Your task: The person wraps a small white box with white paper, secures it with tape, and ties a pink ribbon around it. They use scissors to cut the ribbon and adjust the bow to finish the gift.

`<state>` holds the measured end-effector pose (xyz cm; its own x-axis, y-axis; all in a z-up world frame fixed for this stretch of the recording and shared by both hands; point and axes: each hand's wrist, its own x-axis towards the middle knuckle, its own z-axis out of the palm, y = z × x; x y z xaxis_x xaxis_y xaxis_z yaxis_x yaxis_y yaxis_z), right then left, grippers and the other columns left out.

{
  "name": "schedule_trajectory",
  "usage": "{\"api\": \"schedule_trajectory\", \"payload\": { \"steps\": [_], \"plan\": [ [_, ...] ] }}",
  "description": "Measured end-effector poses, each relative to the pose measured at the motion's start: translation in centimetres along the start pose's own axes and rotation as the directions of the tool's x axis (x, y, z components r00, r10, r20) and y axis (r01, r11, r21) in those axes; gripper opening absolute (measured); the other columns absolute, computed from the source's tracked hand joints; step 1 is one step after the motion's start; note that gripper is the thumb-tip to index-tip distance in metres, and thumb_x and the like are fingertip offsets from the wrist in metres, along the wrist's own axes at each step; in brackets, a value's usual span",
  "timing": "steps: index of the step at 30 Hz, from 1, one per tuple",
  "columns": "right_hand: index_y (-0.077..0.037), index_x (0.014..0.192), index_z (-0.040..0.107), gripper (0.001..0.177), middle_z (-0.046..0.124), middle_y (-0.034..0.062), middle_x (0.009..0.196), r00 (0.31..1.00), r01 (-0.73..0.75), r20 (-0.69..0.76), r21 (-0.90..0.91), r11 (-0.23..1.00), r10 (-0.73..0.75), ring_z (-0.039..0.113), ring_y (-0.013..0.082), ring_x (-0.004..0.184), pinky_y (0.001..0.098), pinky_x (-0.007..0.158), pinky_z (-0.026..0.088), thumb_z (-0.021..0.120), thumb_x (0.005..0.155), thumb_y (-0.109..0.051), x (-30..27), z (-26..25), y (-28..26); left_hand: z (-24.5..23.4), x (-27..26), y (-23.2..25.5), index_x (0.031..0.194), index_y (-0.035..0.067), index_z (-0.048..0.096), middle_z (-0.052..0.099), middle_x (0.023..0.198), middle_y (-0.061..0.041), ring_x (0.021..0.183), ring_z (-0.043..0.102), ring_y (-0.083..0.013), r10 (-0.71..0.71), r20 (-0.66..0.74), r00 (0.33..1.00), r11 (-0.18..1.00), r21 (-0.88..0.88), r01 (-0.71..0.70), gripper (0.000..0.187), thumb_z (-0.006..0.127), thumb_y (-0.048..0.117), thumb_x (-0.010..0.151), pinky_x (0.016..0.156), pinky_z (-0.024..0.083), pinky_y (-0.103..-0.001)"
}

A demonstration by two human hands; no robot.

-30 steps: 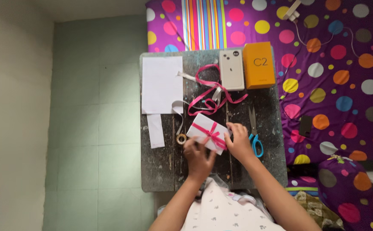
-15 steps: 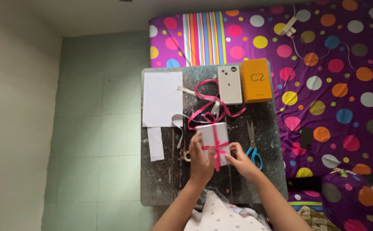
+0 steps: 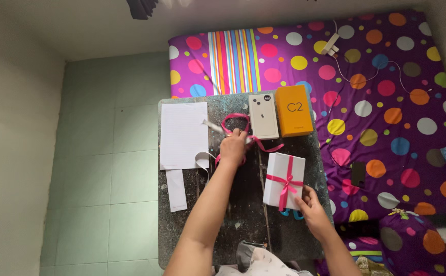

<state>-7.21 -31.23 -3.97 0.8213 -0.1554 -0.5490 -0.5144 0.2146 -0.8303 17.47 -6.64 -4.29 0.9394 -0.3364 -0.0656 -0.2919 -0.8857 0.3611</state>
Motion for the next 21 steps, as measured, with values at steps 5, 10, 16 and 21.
{"api": "schedule_trajectory", "payload": {
  "steps": [5, 10, 16, 21],
  "plan": [
    [-0.003, 0.150, 0.037, 0.060, 0.061, 0.0148, 0.136, 1.000, -0.001, 0.032, -0.001, 1.000, 0.001, 0.059, 0.0218, 0.124, 0.0365, 0.103, 0.046, 0.060, 0.097, -0.019, 0.3, 1.1, -0.7, 2.6, -0.9, -4.2, 0.101, 0.007, 0.063, 0.068, 0.105, -0.017, 0.098, 0.070, -0.0378, 0.002, -0.248, 0.969, 0.974, -0.218, -0.058, 0.020, 0.071, 0.001, 0.084, 0.085, 0.056, -0.046],
    [-0.008, 0.148, 0.038, 0.059, 0.062, 0.0147, 0.134, 0.990, 0.128, 0.060, -0.068, 0.989, -0.124, 0.060, 0.0210, 0.120, 0.0355, 0.100, 0.048, 0.062, 0.096, -0.018, 3.9, 4.1, -3.3, -2.4, -4.7, -8.0, 0.100, 0.000, 0.063, 0.069, 0.098, -0.023, 0.089, 0.069, -0.0406, -0.282, -0.317, 0.905, 0.920, -0.358, 0.161, 0.026, 0.078, 0.006, 0.079, 0.078, 0.055, -0.049],
    [-0.011, 0.142, 0.040, 0.057, 0.071, 0.0138, 0.109, 0.942, 0.330, 0.052, -0.322, 0.887, -0.331, 0.067, 0.0197, 0.097, 0.0341, 0.084, 0.054, 0.068, 0.093, -0.020, 12.7, 11.7, -7.9, -8.2, -9.5, -10.6, 0.118, 0.005, 0.059, 0.072, 0.105, -0.015, 0.089, 0.073, -0.0275, -0.569, -0.086, 0.818, 0.822, -0.068, 0.565, 0.039, 0.078, 0.018, 0.087, 0.074, 0.061, -0.041],
    [-0.014, 0.138, 0.043, 0.053, 0.073, 0.0163, 0.099, 0.924, 0.320, 0.019, -0.588, 0.743, -0.383, 0.072, 0.0287, 0.090, 0.0402, 0.081, 0.056, 0.069, 0.093, -0.026, 18.5, 17.5, -11.8, -8.5, -10.9, -10.3, 0.134, 0.008, 0.050, 0.069, 0.111, -0.012, 0.086, 0.071, -0.0227, -0.603, 0.150, 0.784, 0.762, -0.185, 0.621, 0.050, 0.073, 0.021, 0.092, 0.072, 0.063, -0.035]
  ]
}}
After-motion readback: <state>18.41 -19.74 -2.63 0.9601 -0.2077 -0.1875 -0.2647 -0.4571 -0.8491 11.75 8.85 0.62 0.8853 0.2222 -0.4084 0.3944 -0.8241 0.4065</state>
